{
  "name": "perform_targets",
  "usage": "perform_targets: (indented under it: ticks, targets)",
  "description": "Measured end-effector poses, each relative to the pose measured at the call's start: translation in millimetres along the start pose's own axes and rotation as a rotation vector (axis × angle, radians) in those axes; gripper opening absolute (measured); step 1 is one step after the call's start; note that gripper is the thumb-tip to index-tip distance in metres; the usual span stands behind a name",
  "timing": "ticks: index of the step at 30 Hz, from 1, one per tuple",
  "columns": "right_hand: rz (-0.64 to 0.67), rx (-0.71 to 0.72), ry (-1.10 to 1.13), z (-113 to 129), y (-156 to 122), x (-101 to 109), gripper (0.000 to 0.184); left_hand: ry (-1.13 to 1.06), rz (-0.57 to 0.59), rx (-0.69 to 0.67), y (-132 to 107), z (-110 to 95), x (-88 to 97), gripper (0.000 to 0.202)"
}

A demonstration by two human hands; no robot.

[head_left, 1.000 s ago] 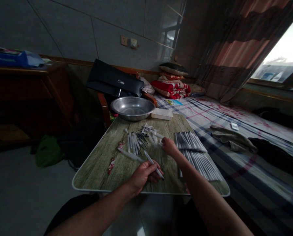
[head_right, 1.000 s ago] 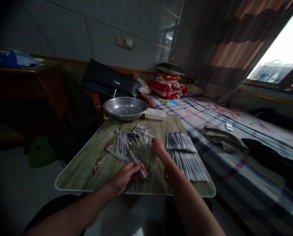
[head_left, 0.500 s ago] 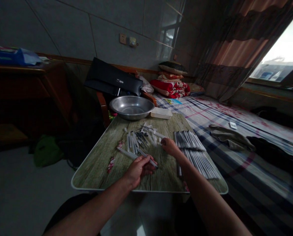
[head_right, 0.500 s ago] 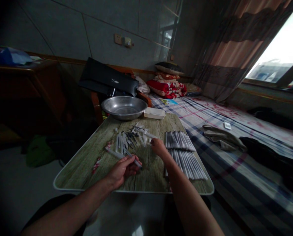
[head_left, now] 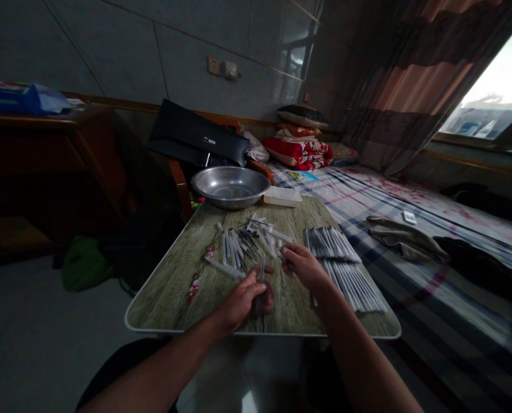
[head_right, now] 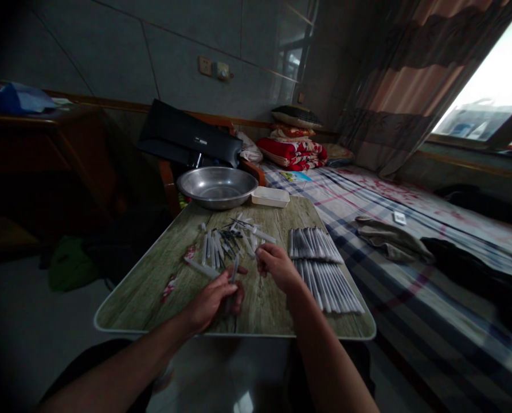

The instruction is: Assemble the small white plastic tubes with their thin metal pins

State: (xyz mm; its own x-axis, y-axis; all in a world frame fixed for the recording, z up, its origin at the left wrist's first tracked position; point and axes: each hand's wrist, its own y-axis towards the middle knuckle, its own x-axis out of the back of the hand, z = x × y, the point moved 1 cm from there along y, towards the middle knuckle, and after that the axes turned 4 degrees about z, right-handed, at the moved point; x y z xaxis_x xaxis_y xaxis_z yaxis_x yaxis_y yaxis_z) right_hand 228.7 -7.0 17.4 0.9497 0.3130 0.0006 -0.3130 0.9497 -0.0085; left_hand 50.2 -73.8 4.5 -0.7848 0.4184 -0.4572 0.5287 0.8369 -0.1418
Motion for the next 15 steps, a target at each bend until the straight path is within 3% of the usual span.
perform_targets:
  ticks: [5,9,12,15]
  targets:
    - [-0.028,0.009,0.080,-3,-13,-8,0.032,0.076,0.051,0.011,3,10,4.6,0.038]
    - [-0.055,-0.015,0.092,-30,-13,-16,0.020,0.093,-0.096,-0.008,13,20,8.2,0.030]
    - [-0.143,-0.038,-0.108,-46,-15,-14,0.005,0.081,-0.240,-0.010,17,21,10.5,0.027]
    - [-0.248,0.001,-0.524,-47,-18,-3,0.013,0.080,-0.316,0.015,18,17,13.4,0.026]
